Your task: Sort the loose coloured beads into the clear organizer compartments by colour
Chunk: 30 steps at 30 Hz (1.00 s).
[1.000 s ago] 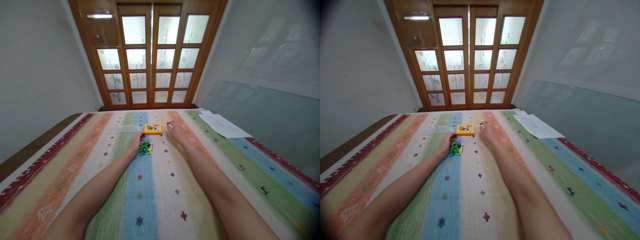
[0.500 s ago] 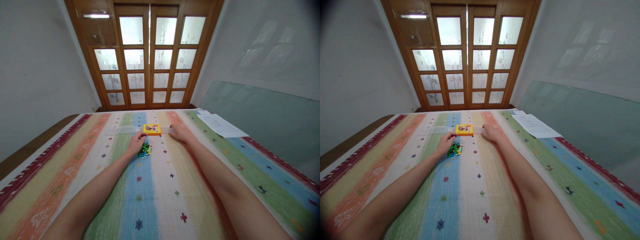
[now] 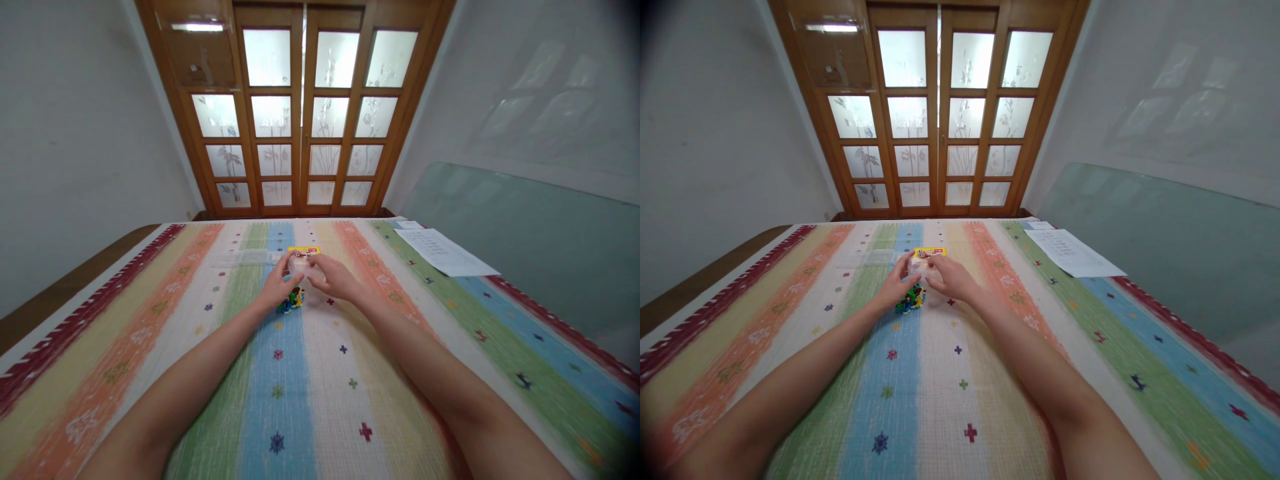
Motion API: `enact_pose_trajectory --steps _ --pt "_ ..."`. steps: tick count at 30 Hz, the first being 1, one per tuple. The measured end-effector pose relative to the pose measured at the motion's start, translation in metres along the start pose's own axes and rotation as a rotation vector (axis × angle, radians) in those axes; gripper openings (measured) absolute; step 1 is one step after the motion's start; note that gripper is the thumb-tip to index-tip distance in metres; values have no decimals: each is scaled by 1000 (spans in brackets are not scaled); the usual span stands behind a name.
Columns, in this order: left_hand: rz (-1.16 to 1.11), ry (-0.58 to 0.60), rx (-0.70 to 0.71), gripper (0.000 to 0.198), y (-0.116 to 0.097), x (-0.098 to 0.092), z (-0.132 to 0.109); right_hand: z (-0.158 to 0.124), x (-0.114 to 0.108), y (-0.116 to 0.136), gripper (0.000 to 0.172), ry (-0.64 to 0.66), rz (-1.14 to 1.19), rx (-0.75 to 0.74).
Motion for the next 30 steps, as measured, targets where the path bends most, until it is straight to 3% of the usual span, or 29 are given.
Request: enact_pose_trajectory --steps 8,17,24,28,30 --pt "158 -126 -102 67 1 -11 -1 -3 15 15 34 0 -203 18" --pt "236 -149 -74 62 -12 -11 -1 0 16 17 35 -62 -327 107" --pt "116 10 78 83 -27 8 -8 -3 -24 -12 33 -254 -176 244" --pt "24 135 135 75 -31 17 -12 -6 -32 -43 27 -348 6 372" --pt "-2 139 121 68 -27 17 -10 -8 -31 -51 26 -357 40 401"
Point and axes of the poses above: each hand's wrist, its own z-axis towards the middle knuckle, its own x-axis out of the palm, y = z × x, the point moved 9 cm from there along z, towards the middle knuckle, and after that the axes turned 2 degrees about -y, right-handed, at the moved point
